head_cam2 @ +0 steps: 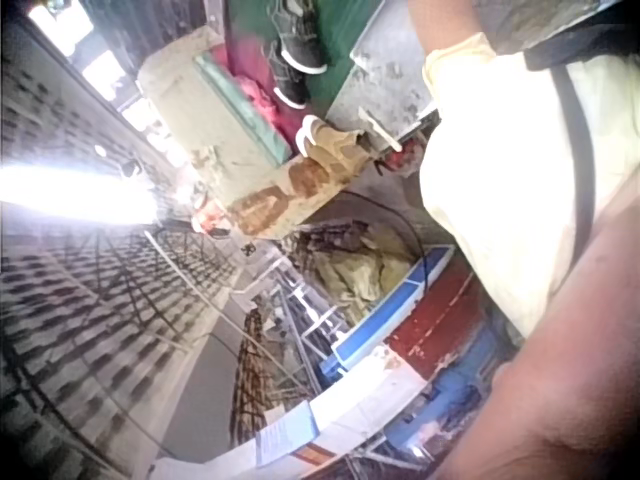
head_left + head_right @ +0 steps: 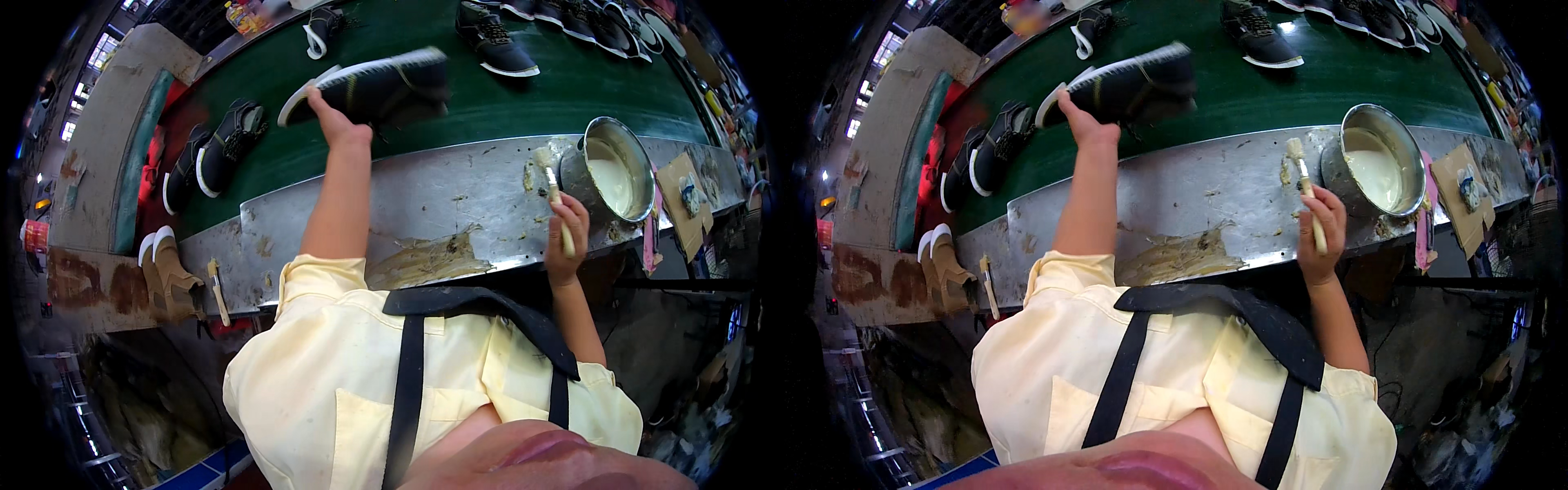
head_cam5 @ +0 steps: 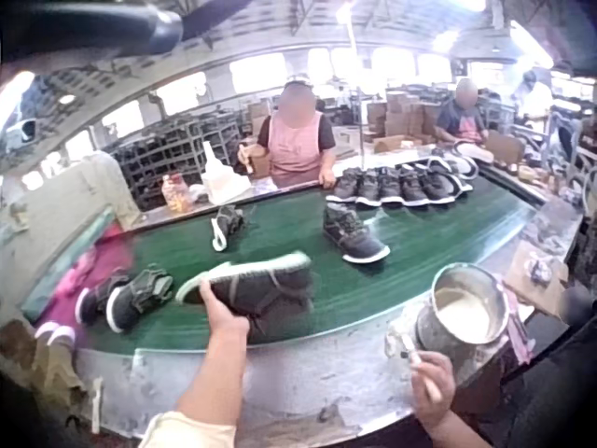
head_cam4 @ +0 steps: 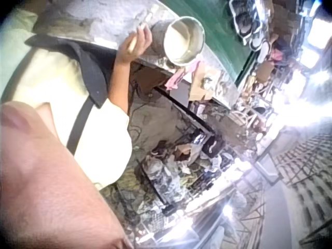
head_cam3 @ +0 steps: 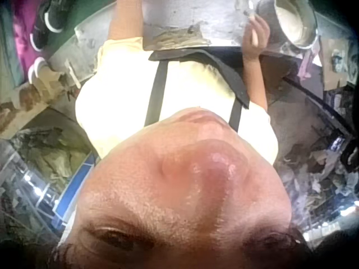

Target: The person applies glue to the bottom of shoes using a brush and then places the shoes back onto the conveyor belt.

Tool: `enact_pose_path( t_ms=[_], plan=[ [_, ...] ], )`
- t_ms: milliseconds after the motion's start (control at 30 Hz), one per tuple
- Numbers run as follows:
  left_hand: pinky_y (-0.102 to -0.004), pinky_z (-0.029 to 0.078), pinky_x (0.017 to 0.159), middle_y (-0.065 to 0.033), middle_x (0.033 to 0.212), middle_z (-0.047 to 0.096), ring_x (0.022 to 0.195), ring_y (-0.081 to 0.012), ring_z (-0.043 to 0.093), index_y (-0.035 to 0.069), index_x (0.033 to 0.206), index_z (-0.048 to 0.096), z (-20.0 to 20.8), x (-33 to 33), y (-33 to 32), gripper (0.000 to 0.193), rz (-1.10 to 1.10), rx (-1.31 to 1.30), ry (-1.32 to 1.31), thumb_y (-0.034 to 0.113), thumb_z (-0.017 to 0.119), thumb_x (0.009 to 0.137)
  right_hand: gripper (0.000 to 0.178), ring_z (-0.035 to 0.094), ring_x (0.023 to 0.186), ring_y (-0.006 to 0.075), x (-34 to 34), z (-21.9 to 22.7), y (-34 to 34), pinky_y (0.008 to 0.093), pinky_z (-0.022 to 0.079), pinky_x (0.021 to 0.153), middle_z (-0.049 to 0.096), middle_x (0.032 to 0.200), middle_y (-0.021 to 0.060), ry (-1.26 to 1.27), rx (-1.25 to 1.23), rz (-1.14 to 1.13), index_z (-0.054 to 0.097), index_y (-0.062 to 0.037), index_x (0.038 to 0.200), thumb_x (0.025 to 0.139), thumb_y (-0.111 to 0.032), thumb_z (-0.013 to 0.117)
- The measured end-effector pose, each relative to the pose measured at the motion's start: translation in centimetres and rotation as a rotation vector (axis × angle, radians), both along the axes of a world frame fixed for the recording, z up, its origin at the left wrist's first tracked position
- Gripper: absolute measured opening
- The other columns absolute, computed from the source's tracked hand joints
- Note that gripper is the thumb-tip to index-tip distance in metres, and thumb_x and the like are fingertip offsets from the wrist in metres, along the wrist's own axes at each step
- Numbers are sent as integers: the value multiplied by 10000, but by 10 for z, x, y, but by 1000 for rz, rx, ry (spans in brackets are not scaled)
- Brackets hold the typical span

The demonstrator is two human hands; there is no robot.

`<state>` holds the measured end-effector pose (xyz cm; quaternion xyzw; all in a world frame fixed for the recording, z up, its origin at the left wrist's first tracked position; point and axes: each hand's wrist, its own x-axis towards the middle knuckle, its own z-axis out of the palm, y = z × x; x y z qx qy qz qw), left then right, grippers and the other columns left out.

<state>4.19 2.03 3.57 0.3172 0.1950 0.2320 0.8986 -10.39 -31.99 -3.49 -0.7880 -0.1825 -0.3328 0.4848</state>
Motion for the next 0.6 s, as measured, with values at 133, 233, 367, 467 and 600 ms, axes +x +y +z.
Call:
enact_pose_path(
  t_ms=[133, 233, 367, 467, 600],
  plan=[
    [-525, 299, 1056, -101, 1350, 466, 1214, -327, 460, 160, 1308, 466, -39, 73, 50, 755, 68, -192, 66, 644, 578, 740, 181, 580, 971, 291, 4, -7, -1, 351, 485, 836, 561, 1101, 185, -32, -39, 17, 618, -14, 1044, 864, -32, 604],
    [-510, 345, 1038, -110, 1334, 474, 1195, -334, 479, 141, 1291, 458, -71, 120, 60, 702, 209, -193, 125, 600, 605, 780, 186, 576, 981, 302, -2, -11, -4, 358, 494, 830, 541, 1118, 199, -22, -34, 59, 620, -16, 1043, 858, -34, 611],
    [-446, 442, 971, -119, 1358, 433, 1196, -306, 480, 49, 1370, 322, -92, 143, 42, 930, 486, -168, 314, 619, 673, 724, 192, 573, 994, 296, -6, -9, -6, 352, 490, 842, 533, 1130, 197, 9, -19, 102, 625, -22, 1044, 852, -30, 620],
    [-411, 511, 885, -158, 1329, 439, 1076, -311, 563, -75, 1322, 307, -71, 133, 11, 959, 438, -170, 497, 568, 706, 733, 197, 566, 987, 289, -10, -13, -8, 346, 483, 846, 523, 1144, 194, 21, 20, 88, 627, -27, 1047, 851, -36, 624],
    [-403, 525, 750, -152, 1198, 542, 1069, -279, 559, 68, 1252, 486, -82, 146, -43, 551, -639, 534, 544, 316, 704, 812, 208, 559, 988, 285, -9, -15, -14, 344, 479, 843, 517, 1153, 191, 35, 33, 101, 633, -33, 1050, 842, -36, 635]
  ],
)
